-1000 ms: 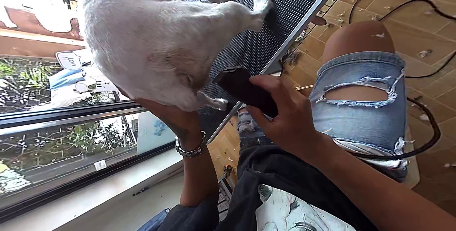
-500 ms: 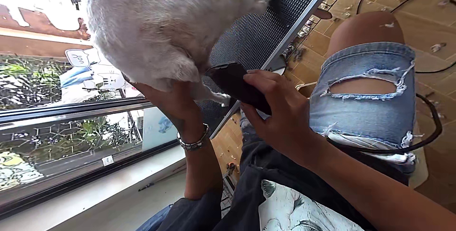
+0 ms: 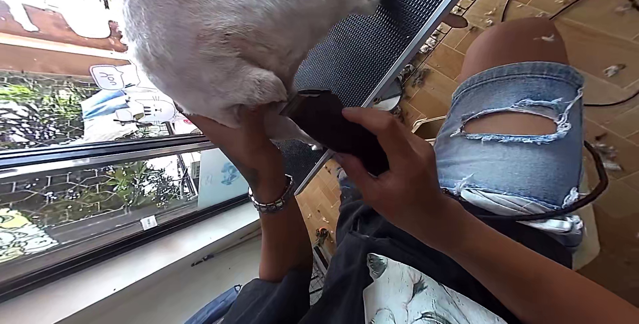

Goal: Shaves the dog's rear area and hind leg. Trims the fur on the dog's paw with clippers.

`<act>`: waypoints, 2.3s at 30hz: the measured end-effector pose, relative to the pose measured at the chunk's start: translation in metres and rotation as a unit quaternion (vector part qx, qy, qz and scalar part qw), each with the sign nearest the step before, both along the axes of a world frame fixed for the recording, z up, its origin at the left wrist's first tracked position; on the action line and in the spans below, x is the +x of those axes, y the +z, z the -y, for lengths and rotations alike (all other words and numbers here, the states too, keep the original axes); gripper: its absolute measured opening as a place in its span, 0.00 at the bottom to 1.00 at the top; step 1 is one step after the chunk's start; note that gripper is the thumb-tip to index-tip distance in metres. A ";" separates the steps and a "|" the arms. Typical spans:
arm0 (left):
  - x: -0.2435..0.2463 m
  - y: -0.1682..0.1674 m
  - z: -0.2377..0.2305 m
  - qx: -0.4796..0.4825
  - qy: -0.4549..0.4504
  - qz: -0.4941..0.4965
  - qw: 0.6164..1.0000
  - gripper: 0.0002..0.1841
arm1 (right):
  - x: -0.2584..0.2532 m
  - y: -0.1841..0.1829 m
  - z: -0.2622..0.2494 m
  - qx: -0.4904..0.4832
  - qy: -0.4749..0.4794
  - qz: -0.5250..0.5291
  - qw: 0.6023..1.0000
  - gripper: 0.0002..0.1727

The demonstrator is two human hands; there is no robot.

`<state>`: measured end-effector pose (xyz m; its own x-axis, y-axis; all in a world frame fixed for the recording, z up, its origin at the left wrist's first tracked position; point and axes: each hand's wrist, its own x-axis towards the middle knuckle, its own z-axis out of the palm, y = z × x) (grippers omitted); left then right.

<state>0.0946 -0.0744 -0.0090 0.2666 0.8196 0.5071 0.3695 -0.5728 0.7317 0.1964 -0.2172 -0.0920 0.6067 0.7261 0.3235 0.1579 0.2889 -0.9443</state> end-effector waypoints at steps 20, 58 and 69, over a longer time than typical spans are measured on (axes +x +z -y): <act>0.009 0.034 -0.004 0.299 -0.064 -0.323 0.895 0.12 | -0.004 0.014 0.016 -0.122 0.226 -0.332 0.908 0.24; -0.006 0.051 -0.007 0.260 -0.140 -0.243 0.924 0.14 | -0.005 0.047 -0.009 -0.053 0.267 -0.477 0.836 0.21; -0.014 0.043 -0.002 0.341 -0.045 -0.249 0.905 0.10 | 0.017 0.037 -0.018 -0.083 0.245 -0.260 0.931 0.20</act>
